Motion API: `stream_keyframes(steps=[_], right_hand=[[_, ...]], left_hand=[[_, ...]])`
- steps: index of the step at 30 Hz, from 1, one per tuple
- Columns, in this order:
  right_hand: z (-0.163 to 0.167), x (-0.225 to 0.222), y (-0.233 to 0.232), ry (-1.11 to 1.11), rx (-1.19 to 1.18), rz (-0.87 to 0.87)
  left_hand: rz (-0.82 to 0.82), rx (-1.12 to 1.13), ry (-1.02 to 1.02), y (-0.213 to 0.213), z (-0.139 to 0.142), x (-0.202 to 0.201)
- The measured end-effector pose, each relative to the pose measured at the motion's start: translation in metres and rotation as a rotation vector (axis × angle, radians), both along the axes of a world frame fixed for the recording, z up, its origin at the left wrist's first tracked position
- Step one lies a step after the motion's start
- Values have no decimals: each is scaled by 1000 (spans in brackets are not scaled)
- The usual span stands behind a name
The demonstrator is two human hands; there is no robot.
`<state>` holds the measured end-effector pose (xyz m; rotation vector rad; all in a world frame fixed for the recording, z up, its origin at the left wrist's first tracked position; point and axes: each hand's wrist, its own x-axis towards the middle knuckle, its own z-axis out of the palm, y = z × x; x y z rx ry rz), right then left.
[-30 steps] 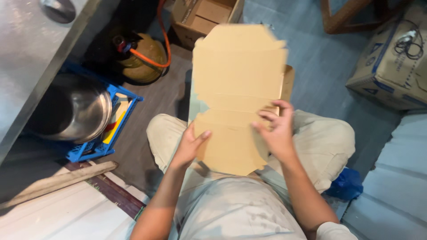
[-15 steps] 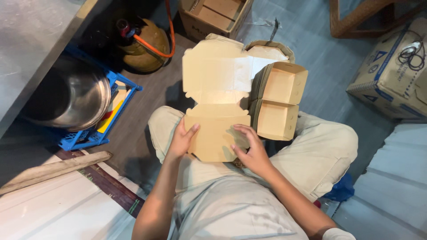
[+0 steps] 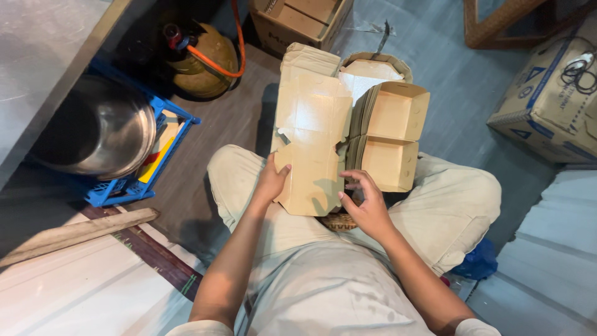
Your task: The person sits on the floor folding flat kraft cardboard blanks into takeout food boxes, pressing the folds and sides to shape each box by hand, and stacking the finished boxes on the floor beside them. A sheet of red logo stickers lies nearby but no stickers are applied.
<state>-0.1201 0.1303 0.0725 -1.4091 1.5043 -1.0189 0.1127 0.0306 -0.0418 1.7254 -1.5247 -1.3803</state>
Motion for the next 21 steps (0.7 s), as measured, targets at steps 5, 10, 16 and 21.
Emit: stream_keyframes(steps=[5, 10, 16, 21], right_hand=[[-3, -1, 3, 37, 240, -26], [-5, -3, 3, 129, -6, 85], [-2, -18, 11, 279, -160, -94], [1, -38, 8, 318, -230, -213]], left_hand=[[-94, 176, -116, 15, 0, -11], [-151, 68, -175, 12, 1, -19], [-30, 13, -171, 21, -1, -14], [-69, 78, -250, 23, -3, -11]])
